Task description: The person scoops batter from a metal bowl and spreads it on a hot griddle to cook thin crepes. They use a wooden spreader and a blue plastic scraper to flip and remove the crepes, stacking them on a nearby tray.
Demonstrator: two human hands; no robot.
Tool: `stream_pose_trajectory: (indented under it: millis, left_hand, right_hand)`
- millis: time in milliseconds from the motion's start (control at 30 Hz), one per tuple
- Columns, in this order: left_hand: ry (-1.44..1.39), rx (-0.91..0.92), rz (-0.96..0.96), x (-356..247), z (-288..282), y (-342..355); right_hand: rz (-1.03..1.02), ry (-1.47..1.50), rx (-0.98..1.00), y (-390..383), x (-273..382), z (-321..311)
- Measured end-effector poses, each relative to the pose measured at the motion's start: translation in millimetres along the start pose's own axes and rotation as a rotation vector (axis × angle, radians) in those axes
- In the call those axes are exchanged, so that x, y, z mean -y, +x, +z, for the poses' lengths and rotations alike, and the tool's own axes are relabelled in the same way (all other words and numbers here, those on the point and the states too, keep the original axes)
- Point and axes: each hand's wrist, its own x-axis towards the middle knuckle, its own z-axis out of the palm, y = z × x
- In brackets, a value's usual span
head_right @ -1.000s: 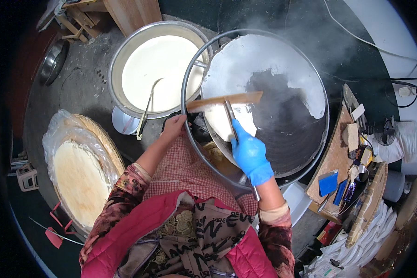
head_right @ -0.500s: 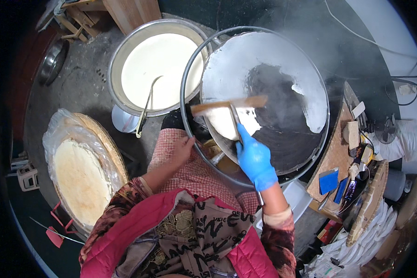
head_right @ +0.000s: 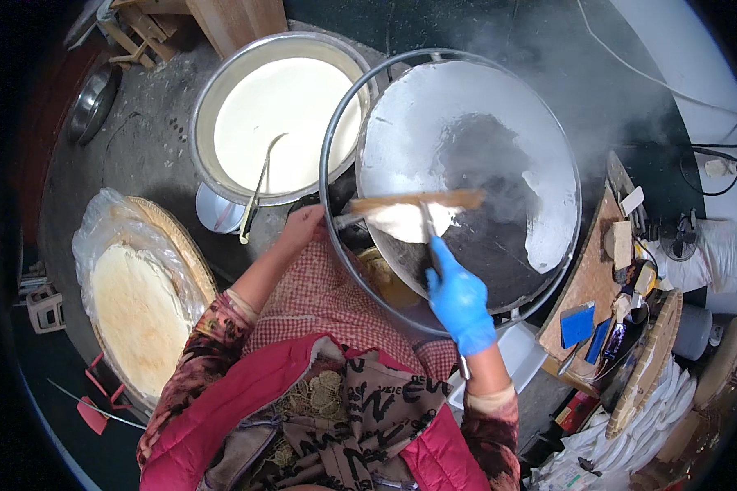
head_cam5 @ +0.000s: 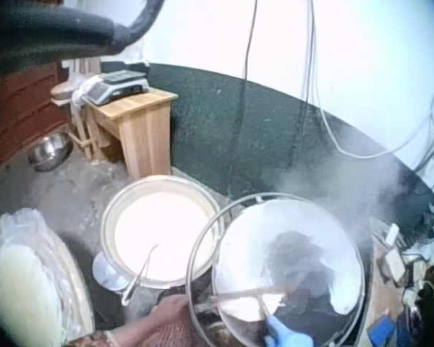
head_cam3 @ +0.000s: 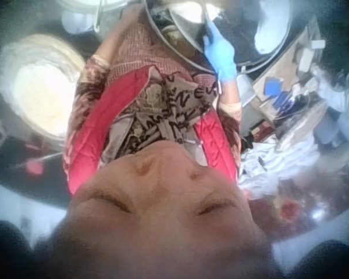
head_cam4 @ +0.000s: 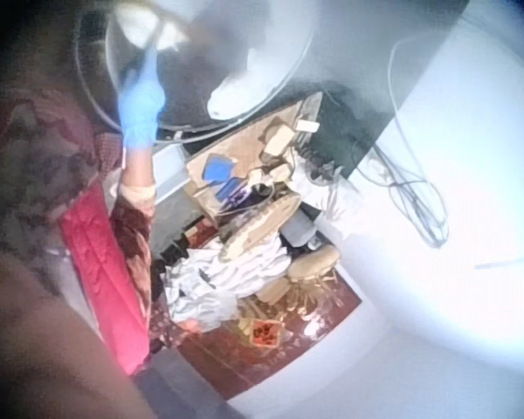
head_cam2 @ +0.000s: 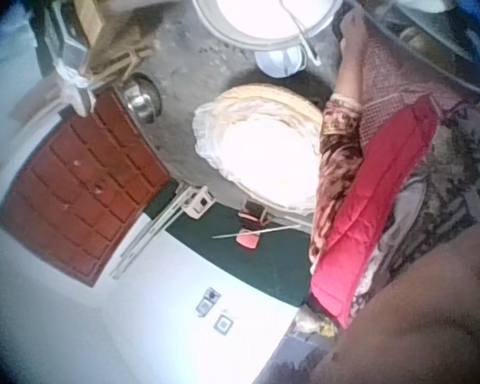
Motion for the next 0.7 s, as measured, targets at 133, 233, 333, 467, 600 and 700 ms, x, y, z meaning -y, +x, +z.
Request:
stream_pose_trajectory:
  millis: [133, 233, 333, 467, 600, 700]
  left_hand:
    - [-0.031, 0.001, -0.027, 42, 20, -50]
    - [-0.191, 0.076, -0.147, 67, 54, -72]
    - [0.109, -0.079, -0.002, 68, 54, -56]
    - [0.370, -0.132, 0.150, 54, 25, -13]
    - [0.256, 0.008, 0.069, 20, 2, 19]
    - [0.251, 0.012, 0.022, -15, -5, 35]
  right_hand:
    - [0.178, -0.013, 0.100, -22, -17, -25]
    - [0.025, 0.115, -0.014, 9, -8, -14]
    - [0.014, -0.033, 0.022, 29, 7, 7]
    - [0.079, -0.018, 0.043, -8, -4, -4]
    - [0.163, 0.007, 0.083, -18, -22, -26]
    - [-0.004, 0.100, -0.073, 22, -8, -10]
